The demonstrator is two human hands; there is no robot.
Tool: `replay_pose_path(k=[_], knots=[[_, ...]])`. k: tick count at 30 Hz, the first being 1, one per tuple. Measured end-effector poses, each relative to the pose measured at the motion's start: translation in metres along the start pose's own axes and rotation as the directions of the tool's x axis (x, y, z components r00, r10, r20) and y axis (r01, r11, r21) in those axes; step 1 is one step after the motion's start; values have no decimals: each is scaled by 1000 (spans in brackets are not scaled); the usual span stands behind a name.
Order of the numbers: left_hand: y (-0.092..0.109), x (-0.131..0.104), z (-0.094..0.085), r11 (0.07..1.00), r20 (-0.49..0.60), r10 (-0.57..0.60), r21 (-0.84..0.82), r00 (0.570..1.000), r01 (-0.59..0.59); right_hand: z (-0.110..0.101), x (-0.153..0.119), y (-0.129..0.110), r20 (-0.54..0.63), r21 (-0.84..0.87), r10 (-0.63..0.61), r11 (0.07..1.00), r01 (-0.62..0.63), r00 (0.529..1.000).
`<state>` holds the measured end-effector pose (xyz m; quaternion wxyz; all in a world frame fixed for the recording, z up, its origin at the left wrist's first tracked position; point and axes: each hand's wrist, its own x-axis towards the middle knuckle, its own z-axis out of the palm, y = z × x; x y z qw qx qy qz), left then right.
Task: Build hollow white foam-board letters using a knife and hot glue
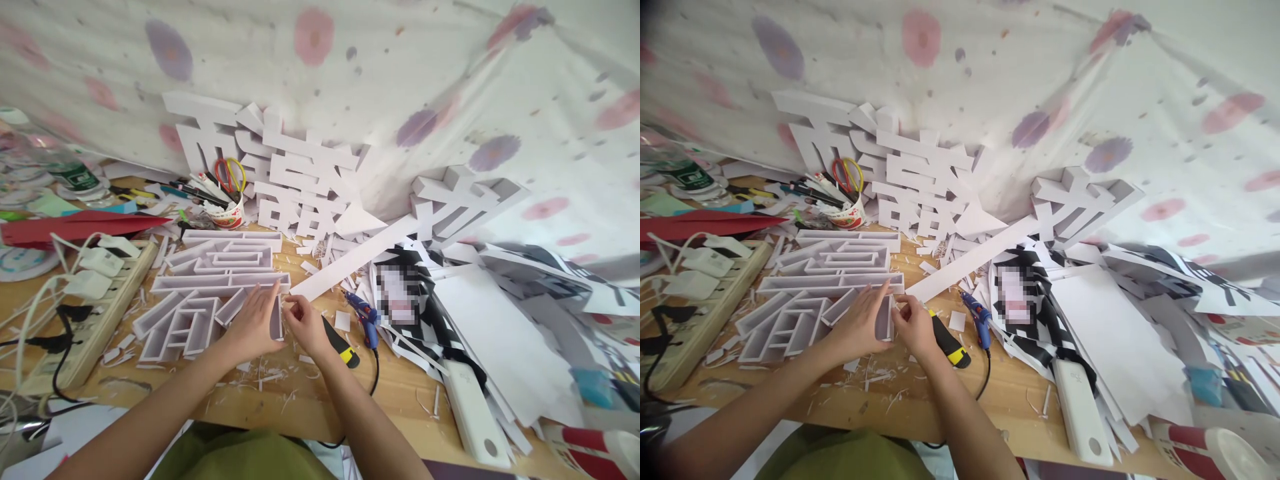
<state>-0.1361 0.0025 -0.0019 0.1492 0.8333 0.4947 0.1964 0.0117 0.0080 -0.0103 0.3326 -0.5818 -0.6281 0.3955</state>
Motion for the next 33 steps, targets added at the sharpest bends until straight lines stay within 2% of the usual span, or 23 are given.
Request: replay_pose_path(k=[4,7,9,17,25,33], knots=[[0,-1,-1,1000,-11,7,-13,1000,-7,4,11,-14,57,-47,56,997,-53,997],[1,-1,-1,1000,-13,0,-21,1000,0,10,18,-14,47,-153,95,984,-87,994],[1,-1,-1,1000,-9,-1,-12,1000,1,12,20,-11,34,-174,73,982,-66,997],[-1,-1,0,1000,5,-1,1,1000,1,14,16,-6,23,-177,15,984,-11,1000],[-1,-2,1,1000,9,2,5,1000,-2,16,17,-5,10,-188,17,982,-15,1000],[0,0,1,1000,-2,8,-14,1000,-8,17,17,-2,51,-112,55,993,-49,997]])
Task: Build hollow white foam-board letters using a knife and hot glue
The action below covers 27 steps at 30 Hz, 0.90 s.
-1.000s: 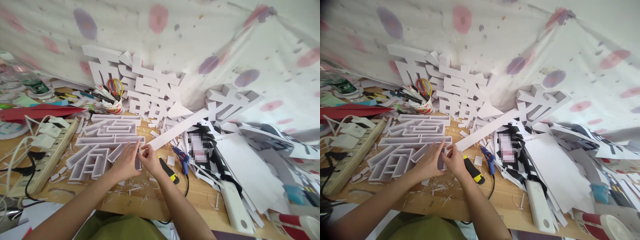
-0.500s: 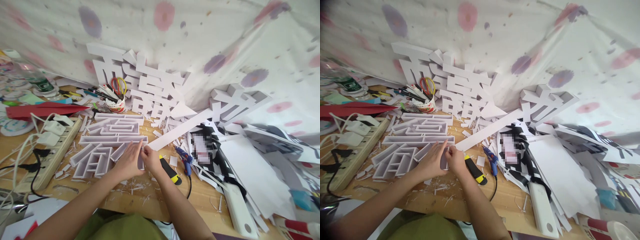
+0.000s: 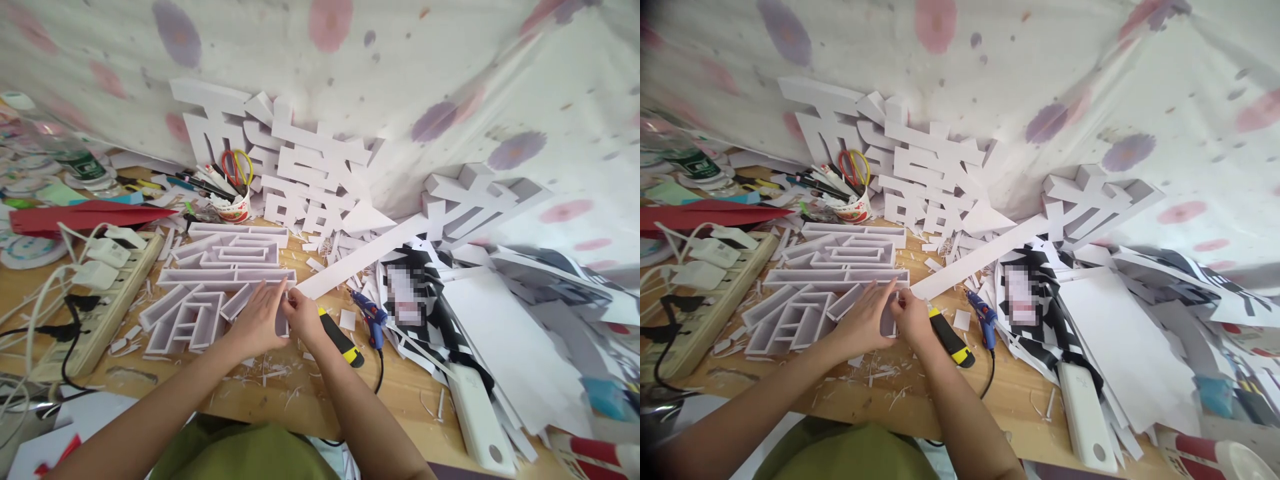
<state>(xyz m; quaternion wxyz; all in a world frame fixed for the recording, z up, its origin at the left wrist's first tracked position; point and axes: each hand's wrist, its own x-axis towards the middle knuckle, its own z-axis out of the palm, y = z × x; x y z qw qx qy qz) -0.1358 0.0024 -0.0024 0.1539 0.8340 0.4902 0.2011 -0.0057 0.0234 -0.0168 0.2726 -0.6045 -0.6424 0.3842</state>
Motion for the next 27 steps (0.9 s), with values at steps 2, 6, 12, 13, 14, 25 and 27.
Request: replay_pose_path(k=[2,6,12,13,14,25,27], knots=[[1,1,1,1000,-7,-3,-6,1000,3,0,1,0,8,-7,9,1000,-9,1000],[1,3,2,1000,-27,-1,-29,1000,0,0,1,0,5,-27,16,1000,-16,1000],[1,3,1,999,-25,21,-28,999,-22,0,-1,-1,23,3,32,999,-32,999],[1,2,1,999,-26,25,-30,999,-26,-1,-1,-1,27,0,33,999,-33,999],[1,2,1,999,-27,28,-34,999,-29,-1,-1,-2,30,-8,33,999,-33,999],[-2,-2,3,998,-22,51,27,998,-50,-4,-11,-15,28,-258,90,963,-80,996],[-2,-2,4,998,-20,49,46,999,-48,-2,-12,-12,46,-227,79,972,-67,996]])
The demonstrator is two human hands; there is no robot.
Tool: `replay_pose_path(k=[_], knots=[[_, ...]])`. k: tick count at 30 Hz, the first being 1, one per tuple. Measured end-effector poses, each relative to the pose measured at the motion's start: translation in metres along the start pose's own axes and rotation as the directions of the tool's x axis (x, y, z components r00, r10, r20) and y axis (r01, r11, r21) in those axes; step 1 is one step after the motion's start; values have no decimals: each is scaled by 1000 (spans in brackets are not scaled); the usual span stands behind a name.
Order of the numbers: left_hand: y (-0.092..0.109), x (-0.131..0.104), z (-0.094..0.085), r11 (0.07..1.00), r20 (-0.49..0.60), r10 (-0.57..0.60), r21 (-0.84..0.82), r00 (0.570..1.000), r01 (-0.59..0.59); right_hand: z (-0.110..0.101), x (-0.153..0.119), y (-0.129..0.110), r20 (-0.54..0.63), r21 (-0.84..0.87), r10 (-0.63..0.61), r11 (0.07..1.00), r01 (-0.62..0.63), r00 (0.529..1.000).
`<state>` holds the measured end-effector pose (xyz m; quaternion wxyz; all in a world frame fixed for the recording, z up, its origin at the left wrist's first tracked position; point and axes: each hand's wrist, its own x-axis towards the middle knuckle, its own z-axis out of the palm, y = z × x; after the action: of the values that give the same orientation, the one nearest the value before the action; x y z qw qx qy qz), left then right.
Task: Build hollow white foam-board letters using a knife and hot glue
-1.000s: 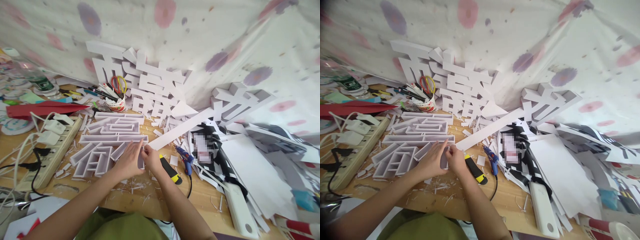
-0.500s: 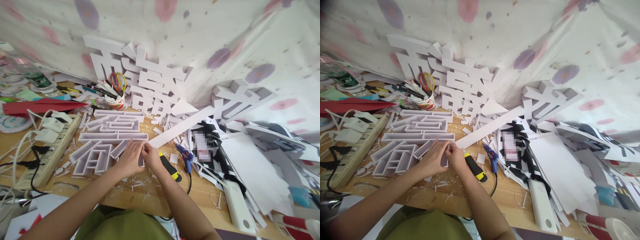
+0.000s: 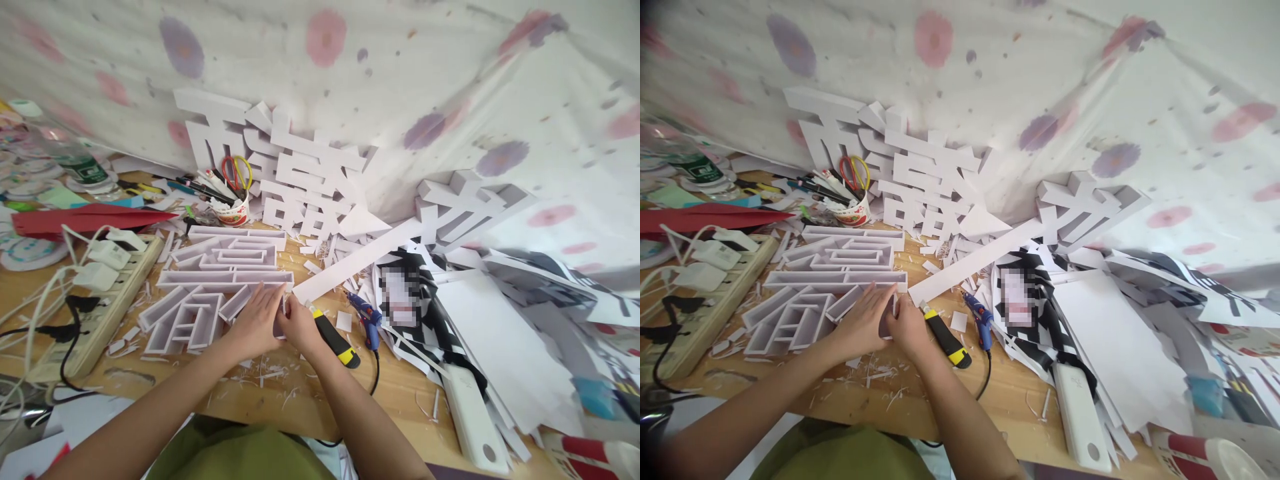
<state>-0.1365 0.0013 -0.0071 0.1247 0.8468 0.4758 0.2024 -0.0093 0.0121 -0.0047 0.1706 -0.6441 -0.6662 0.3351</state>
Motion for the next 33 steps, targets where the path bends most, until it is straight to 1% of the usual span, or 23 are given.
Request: replay_pose_path(k=[6,10,13,15,16,17,18,20,21,23,27,29,30,32,33], knots=[[0,2,2,1000,6,-1,21,1000,1,4,0,1,-9,26,-20,999,21,1000],[2,1,0,1000,25,5,-10,1000,-5,5,-4,3,-20,21,-10,1000,10,1000],[1,-4,-11,995,62,-8,-98,998,14,1,-11,10,-49,86,-37,995,41,998],[-4,-9,-23,982,46,-76,-169,996,83,-3,-17,15,-92,139,-75,987,87,993],[-8,-12,-29,970,9,-135,-202,991,134,-5,-20,17,-113,154,-90,982,107,990],[-14,-14,-35,951,-42,-208,-244,977,192,-7,-24,19,-130,161,-100,979,121,986],[-19,-16,-41,924,-97,-288,-287,953,251,-8,-27,20,-143,165,-106,978,129,984],[-32,-19,-49,867,-200,-421,-374,885,329,-9,-31,23,-169,168,-107,976,136,980],[-38,-21,-51,844,-237,-469,-406,851,351,-9,-33,24,-184,172,-105,976,137,977],[-50,-24,-55,816,-284,-525,-438,802,379,-8,-33,28,-212,191,-102,971,143,972],[-76,-37,-65,807,-361,-575,-394,734,439,-5,-27,38,-206,282,-71,951,128,976],[-92,-45,-73,780,-389,-623,-367,679,506,-4,-22,41,-186,335,-26,938,88,982],[-100,-50,-77,759,-383,-651,-351,655,549,-3,-19,43,-175,359,-1,931,64,985],[-117,-58,-84,693,-343,-721,-335,603,638,-1,-12,43,-165,394,44,919,25,985],[-124,-62,-86,667,-312,-745,-345,589,661,0,-9,43,-166,406,62,914,11,984]])
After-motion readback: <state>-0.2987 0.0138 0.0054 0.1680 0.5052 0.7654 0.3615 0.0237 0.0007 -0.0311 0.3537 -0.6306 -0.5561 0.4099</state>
